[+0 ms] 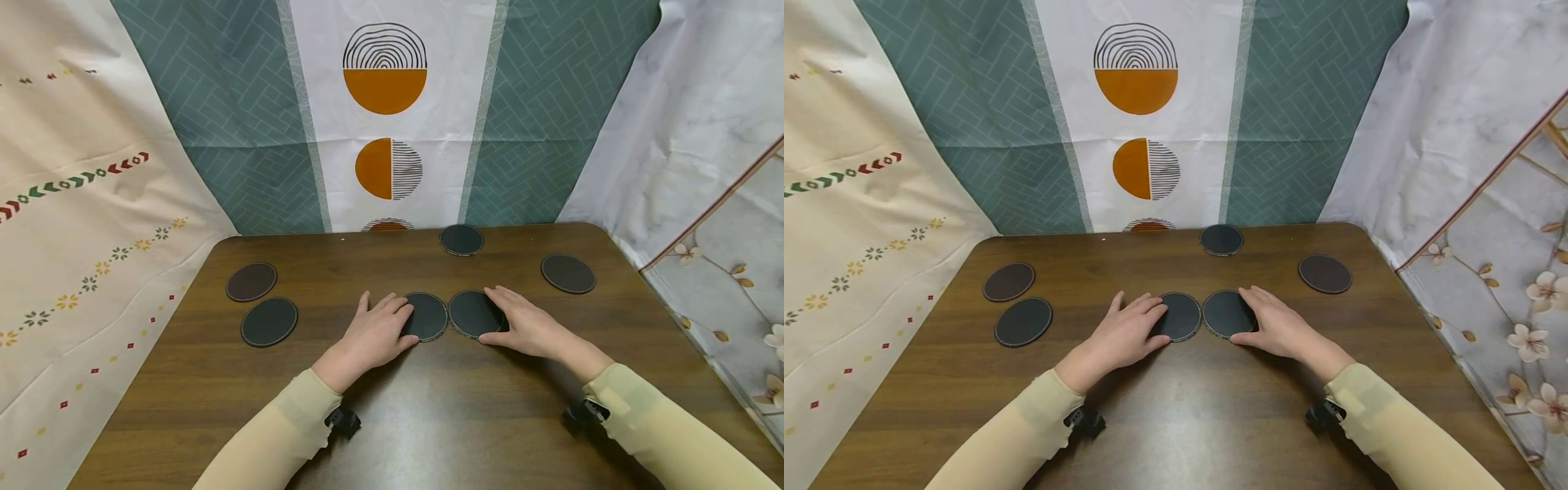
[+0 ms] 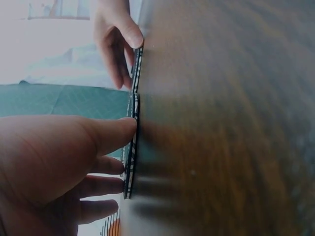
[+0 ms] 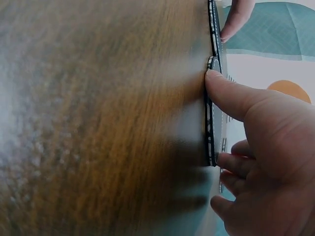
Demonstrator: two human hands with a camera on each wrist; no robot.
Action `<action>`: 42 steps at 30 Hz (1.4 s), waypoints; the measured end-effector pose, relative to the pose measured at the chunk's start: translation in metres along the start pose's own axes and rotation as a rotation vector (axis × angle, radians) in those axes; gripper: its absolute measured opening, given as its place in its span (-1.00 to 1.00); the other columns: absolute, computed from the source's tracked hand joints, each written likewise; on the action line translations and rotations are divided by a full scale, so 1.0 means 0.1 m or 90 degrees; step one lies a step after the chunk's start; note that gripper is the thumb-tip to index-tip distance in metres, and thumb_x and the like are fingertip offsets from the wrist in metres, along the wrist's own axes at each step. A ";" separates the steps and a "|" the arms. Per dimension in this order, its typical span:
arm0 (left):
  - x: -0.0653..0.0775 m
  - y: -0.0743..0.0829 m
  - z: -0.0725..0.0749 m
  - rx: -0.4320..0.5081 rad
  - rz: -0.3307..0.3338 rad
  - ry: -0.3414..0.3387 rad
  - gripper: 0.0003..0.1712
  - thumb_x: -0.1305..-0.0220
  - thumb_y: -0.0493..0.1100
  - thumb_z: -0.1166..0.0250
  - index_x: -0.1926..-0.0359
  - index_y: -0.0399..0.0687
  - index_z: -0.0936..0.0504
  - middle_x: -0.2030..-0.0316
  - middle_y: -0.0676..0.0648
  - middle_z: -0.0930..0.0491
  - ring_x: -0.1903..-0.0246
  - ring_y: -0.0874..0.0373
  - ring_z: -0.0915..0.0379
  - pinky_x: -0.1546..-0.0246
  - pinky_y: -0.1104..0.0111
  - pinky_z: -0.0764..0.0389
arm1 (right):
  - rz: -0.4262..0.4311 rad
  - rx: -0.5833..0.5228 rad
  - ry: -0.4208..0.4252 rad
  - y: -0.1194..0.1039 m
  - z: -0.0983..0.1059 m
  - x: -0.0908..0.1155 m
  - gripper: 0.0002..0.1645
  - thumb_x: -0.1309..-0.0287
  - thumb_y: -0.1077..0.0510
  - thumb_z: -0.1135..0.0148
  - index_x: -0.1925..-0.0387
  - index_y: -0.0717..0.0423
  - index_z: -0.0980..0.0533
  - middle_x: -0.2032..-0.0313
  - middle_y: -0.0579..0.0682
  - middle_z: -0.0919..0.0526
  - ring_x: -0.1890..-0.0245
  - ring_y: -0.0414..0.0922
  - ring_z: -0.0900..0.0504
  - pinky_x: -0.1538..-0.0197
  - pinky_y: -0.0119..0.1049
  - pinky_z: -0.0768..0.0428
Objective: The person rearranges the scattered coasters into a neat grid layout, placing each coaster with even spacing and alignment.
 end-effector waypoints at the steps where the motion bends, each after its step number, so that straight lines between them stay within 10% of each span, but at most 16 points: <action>1: 0.00 0.00 0.00 0.001 0.000 0.001 -0.24 -0.56 0.27 -0.38 -0.55 -0.03 -0.56 -0.53 -0.12 -0.48 -0.60 -0.09 -0.29 -0.55 -0.40 -0.10 | 0.000 0.000 0.000 0.00 0.00 0.00 0.24 -0.32 -0.25 -0.59 -0.68 0.34 -0.21 -0.62 0.45 -0.23 -0.64 0.40 -0.17 -0.53 0.40 -0.29; 42: 0.01 -0.02 -0.02 0.004 -0.010 0.004 -0.24 -0.54 0.28 -0.39 -0.53 -0.04 -0.58 -0.53 -0.12 -0.48 -0.62 -0.10 -0.26 -0.57 -0.37 -0.10 | 0.006 0.006 0.006 0.05 0.05 0.07 0.26 -0.29 -0.29 -0.60 -0.69 0.30 -0.23 -0.61 0.44 -0.25 -0.64 0.41 -0.17 -0.52 0.41 -0.30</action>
Point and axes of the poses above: each hand's wrist, its own x-axis away from the middle knuckle, its own z-axis out of the back of the hand, y = z × x, the point moved 1 cm from there along -x, towards the middle knuckle
